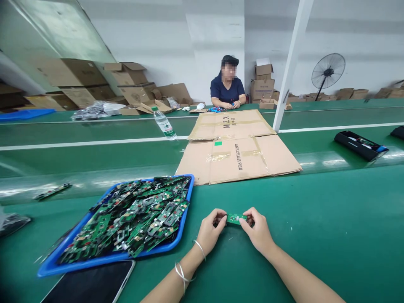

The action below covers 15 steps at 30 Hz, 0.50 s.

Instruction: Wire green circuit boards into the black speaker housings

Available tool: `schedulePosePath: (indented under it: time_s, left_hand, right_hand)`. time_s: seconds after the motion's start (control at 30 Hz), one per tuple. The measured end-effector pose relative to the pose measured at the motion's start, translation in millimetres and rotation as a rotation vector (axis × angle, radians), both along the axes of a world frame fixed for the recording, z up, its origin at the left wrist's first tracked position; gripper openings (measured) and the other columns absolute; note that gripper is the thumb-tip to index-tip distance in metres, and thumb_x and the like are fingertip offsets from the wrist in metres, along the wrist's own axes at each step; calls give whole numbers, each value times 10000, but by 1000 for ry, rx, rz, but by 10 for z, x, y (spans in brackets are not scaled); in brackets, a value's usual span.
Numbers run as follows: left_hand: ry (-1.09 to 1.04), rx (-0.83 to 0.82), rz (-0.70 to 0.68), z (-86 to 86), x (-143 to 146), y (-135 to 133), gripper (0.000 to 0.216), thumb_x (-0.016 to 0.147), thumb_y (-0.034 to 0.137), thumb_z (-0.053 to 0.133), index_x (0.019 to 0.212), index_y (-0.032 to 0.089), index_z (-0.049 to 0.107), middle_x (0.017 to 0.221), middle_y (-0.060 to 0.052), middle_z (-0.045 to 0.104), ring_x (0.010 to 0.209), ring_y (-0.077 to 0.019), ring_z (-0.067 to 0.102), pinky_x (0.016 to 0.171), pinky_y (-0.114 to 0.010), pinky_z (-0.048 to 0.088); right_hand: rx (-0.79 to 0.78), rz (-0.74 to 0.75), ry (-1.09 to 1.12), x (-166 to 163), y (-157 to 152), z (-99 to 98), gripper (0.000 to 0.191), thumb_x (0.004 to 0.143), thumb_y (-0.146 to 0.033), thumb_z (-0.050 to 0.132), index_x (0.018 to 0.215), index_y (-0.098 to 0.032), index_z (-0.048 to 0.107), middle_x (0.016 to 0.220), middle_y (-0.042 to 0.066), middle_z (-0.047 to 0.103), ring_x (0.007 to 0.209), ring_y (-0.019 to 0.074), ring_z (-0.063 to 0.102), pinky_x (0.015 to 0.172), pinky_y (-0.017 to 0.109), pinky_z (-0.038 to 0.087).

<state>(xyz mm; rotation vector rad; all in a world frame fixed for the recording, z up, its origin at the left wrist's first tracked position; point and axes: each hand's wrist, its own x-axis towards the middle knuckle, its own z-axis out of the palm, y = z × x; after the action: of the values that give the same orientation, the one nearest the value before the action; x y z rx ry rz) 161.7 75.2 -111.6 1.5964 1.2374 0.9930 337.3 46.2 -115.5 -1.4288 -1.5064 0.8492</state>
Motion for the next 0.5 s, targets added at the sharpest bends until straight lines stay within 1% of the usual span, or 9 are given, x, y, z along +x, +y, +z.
schedulePosePath:
  time_s: [0.13,0.23,0.33,0.4,0.5]
  left_hand:
    - [-83,-43,33,-45,-8,29,158,787,303,516,871,172,546,768,-30,610,651,-161,605,623,-272,479]
    - [-124,-57,42,-64,-11,42,184,783,312,519,894,169,549,787,-35,621,673,-171,626,641,-287,498]
    - [-139,-60,35,-53,-10,43,205,777,302,527,927,167,561,808,-45,644,719,-185,642,677,-302,502]
    - [-138,-62,29,-36,-10,40,209,776,296,532,933,164,573,832,-56,657,738,-190,647,687,-307,499]
    - [-129,-66,41,-20,-12,40,200,788,302,523,916,160,583,826,-61,660,721,-189,645,671,-307,491]
  right_hand:
    - [-36,119,-95,-33,-22,-4,161,806,-330,532,839,-173,536,653,-12,514,554,110,470,530,216,388]
    - [-12,172,-149,-45,-35,-11,142,807,-276,522,900,-172,547,730,1,546,576,106,484,559,220,405]
    - [76,96,-181,-30,-37,-15,150,845,-256,465,929,-175,559,795,23,562,639,123,499,612,242,411]
    - [136,32,-221,-10,-32,-17,163,864,-256,439,931,-178,565,787,26,552,657,135,491,633,258,405]
    - [167,12,-287,13,-23,-23,154,871,-252,437,908,-183,569,757,22,534,656,145,477,637,271,390]
